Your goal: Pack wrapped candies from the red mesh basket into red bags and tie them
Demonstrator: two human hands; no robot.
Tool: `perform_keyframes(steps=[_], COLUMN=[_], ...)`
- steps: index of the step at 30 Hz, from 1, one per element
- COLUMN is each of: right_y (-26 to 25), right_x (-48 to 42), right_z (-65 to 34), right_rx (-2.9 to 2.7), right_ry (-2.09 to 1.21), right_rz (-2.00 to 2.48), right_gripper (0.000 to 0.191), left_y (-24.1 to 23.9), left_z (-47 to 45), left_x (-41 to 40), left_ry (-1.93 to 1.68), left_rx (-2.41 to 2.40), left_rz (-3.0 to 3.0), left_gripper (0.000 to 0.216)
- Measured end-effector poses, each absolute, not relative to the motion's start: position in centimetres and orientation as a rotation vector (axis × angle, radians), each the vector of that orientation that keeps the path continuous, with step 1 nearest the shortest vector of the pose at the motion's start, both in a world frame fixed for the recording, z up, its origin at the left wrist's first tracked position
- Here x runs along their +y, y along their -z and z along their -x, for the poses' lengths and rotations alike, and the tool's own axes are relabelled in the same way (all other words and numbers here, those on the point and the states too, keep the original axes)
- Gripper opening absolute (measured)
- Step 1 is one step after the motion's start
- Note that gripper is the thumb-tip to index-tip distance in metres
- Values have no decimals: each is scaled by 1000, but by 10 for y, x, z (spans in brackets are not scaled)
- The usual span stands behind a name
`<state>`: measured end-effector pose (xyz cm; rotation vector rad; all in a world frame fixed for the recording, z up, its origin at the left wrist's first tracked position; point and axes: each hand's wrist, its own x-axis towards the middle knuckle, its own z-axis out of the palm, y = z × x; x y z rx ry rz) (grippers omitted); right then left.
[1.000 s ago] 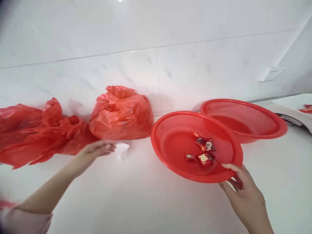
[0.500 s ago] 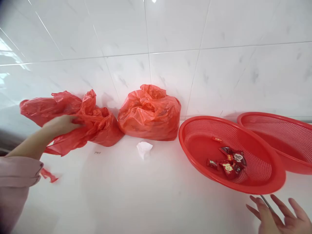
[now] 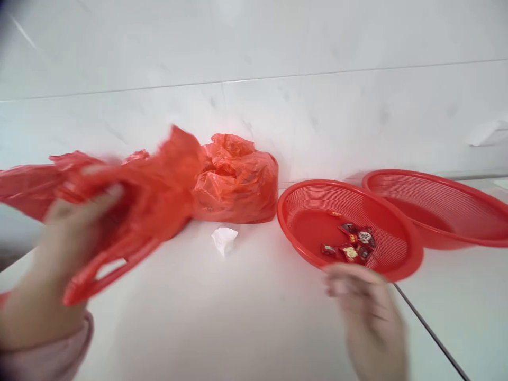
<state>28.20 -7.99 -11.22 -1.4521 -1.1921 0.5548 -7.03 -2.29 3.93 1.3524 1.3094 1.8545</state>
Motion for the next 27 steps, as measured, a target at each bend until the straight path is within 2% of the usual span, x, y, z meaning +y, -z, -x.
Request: perform_keyframes(steps=[2,6,9,14,18,20,23,27], right_y=[96,88,102,126,133,135,136,136], right_x=[-77,-70,-72,-81,-83,-82,-79,-79], right_z=[-240,-196,-203,-254,-296,-313,-332,-337], right_rx=[-1354,-1386,-1307,-1375,-1291,-1253,-1151,-1036], right_ry=[-860,-1282,-1442,-1452,-1316,-1220,-1089,-1098], right_rz=[1147,901,897,1084,1236,1285,1330,1326], right_gripper=[35,67,57,20,20,18,18,21], left_y=[-10,46,68,78,88,98,112,116], left_z=[25,-37,-46,-9,22,29,33,25], left_x=[-34,-48,-53,-47,-42,-44,-54,-73], left_ry=[-1553,-1203,-1179,-1402,-1530,-1408,-1002,-564], left_rx=[1246,947,918,1132,1304,1431,1640,1792], left_rz=[-1294,-1086,-985,-824,-824,-927,-1192,-1585], left_gripper=[24,26,29,22,23,24,28,39])
